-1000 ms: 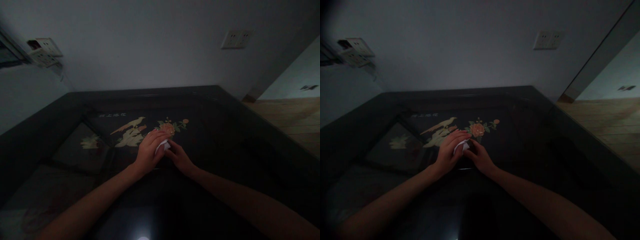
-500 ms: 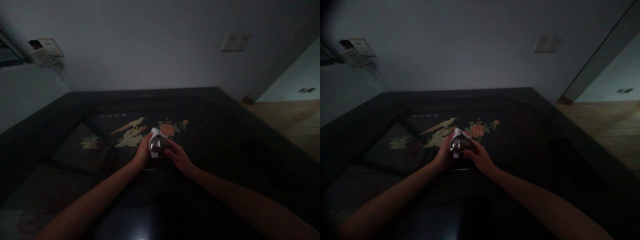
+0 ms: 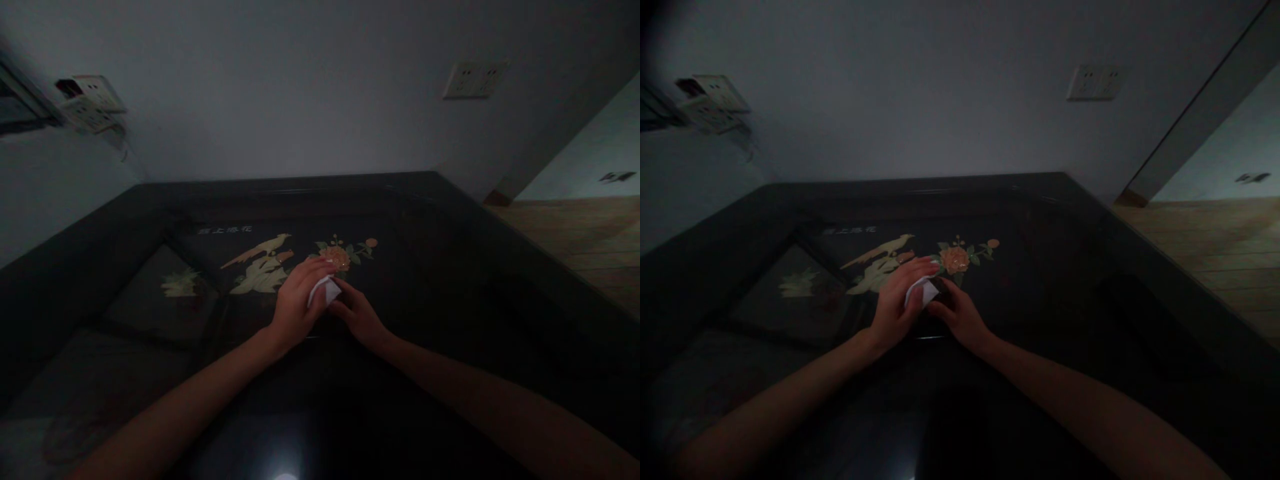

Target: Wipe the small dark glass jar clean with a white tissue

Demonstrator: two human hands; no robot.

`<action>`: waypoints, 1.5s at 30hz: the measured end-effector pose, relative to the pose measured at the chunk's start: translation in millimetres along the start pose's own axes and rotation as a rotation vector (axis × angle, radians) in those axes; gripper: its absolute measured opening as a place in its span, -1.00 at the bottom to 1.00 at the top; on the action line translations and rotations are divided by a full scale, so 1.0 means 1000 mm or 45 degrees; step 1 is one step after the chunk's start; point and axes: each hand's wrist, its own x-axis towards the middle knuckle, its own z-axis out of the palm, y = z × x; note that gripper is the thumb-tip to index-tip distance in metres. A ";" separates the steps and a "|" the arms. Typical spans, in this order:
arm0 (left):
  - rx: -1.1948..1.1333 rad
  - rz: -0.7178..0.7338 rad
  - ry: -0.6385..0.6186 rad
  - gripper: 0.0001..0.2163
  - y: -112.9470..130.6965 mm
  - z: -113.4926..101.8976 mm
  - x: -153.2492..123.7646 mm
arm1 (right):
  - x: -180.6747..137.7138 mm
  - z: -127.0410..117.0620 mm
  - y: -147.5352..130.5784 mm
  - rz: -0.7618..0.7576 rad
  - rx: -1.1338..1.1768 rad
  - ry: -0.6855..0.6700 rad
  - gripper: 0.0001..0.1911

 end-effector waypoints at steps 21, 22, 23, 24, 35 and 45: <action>-1.355 -1.391 0.219 -0.63 -0.014 0.014 0.009 | -0.001 0.002 -0.001 0.131 0.275 -0.032 -0.40; -1.370 -1.417 0.219 -0.63 -0.014 0.015 0.009 | -0.001 0.002 -0.001 0.125 0.265 -0.040 -0.39; -1.352 -1.406 0.228 -0.62 -0.013 0.015 0.008 | -0.001 0.001 -0.001 0.118 0.251 -0.050 -0.38; -1.304 -1.353 0.241 -0.61 -0.012 0.015 0.007 | -0.001 0.001 -0.001 0.108 0.235 -0.061 -0.38; 0.035 -0.027 -0.002 -0.71 -0.003 0.001 -0.002 | 0.000 0.000 -0.001 0.009 0.063 0.023 -0.49; -0.198 -0.230 0.041 -0.70 -0.003 0.002 0.005 | 0.000 0.003 0.002 0.098 0.232 -0.006 -0.50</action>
